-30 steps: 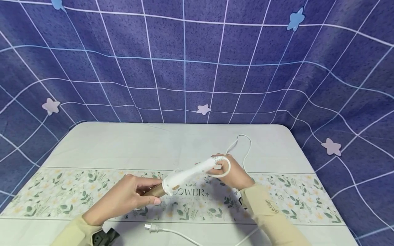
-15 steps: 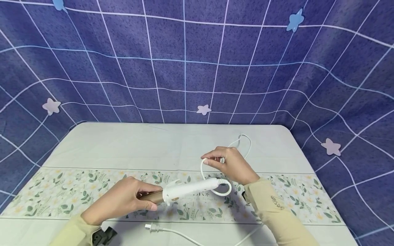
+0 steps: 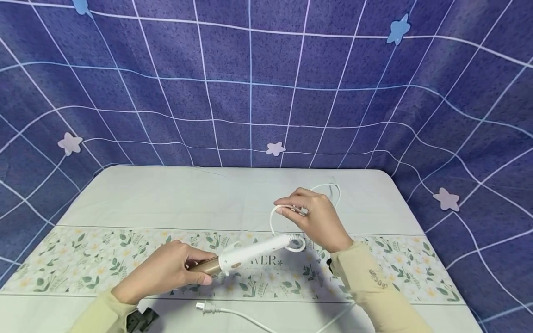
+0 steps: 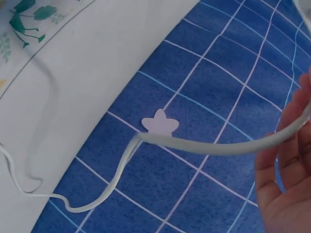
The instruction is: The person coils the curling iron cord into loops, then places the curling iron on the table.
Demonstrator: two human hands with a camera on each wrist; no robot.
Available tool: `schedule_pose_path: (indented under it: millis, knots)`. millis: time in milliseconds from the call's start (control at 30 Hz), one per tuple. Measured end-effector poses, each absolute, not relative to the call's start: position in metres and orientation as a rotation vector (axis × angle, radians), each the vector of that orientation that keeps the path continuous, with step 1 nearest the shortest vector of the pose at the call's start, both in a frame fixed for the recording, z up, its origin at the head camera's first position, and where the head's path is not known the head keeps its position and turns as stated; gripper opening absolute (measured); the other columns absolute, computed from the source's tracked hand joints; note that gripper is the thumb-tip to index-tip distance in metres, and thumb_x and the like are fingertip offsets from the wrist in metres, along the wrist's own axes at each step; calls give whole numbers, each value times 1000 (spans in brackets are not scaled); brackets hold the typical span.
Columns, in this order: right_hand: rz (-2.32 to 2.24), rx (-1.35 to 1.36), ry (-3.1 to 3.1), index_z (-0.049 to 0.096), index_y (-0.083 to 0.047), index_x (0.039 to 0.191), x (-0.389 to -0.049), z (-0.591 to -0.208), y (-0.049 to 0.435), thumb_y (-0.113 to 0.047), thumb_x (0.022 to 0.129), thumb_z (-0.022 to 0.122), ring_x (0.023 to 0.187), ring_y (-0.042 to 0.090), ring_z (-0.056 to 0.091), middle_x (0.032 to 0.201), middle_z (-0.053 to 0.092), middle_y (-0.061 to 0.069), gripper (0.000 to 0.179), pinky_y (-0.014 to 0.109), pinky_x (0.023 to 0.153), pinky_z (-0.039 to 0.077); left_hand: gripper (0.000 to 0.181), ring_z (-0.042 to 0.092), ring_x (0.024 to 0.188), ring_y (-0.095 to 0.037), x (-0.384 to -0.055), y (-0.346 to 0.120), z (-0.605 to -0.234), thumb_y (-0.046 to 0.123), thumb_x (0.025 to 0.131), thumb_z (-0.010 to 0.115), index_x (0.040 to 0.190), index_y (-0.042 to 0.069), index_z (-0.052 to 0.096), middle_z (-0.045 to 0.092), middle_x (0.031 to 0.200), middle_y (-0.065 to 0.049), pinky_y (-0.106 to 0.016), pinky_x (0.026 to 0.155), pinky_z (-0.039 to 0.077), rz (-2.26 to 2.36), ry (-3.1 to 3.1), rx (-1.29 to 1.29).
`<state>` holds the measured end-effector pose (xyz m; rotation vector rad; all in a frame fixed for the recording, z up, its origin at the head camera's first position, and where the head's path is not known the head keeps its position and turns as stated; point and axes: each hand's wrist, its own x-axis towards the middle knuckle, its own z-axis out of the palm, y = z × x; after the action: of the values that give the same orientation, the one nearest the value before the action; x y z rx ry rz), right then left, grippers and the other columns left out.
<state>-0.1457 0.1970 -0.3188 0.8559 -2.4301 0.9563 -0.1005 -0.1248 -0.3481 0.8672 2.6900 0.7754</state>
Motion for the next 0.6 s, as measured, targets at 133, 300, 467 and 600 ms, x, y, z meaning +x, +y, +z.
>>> schedule_pose_path:
  millis: [133, 300, 467, 600]
  knots:
    - [941, 873, -2352, 71, -23, 98, -143, -316, 195, -24, 82, 67, 69, 1, 53, 82, 60, -17, 16, 18, 59, 41, 40, 40, 47, 0, -101, -124, -350, 50, 72, 69, 105, 27, 69, 61, 74, 21, -20, 43, 33, 795, 2698, 852]
    - [1001, 888, -2283, 72, -21, 96, -138, -312, 194, -18, 81, 69, 66, 3, 53, 80, 61, -15, 16, 16, 58, 40, 42, 49, 54, 2, -103, -125, -351, 55, 73, 64, 105, 28, 69, 63, 78, 21, -22, 49, 40, 829, 2722, 805]
    - [1068, 885, -2260, 72, -16, 95, -130, -306, 192, -9, 79, 71, 66, 4, 54, 81, 63, -12, 18, 16, 58, 41, 43, 56, 63, 3, -105, -124, -352, 52, 75, 65, 108, 25, 68, 66, 84, 17, -22, 52, 43, 858, 2742, 754]
    - [1147, 873, -2232, 72, -8, 93, -120, -295, 187, 1, 75, 71, 66, 7, 53, 78, 64, -5, 20, 20, 59, 42, 40, 59, 67, 2, -106, -121, -353, 44, 75, 69, 109, 23, 67, 68, 90, 11, -20, 52, 44, 885, 2787, 712]
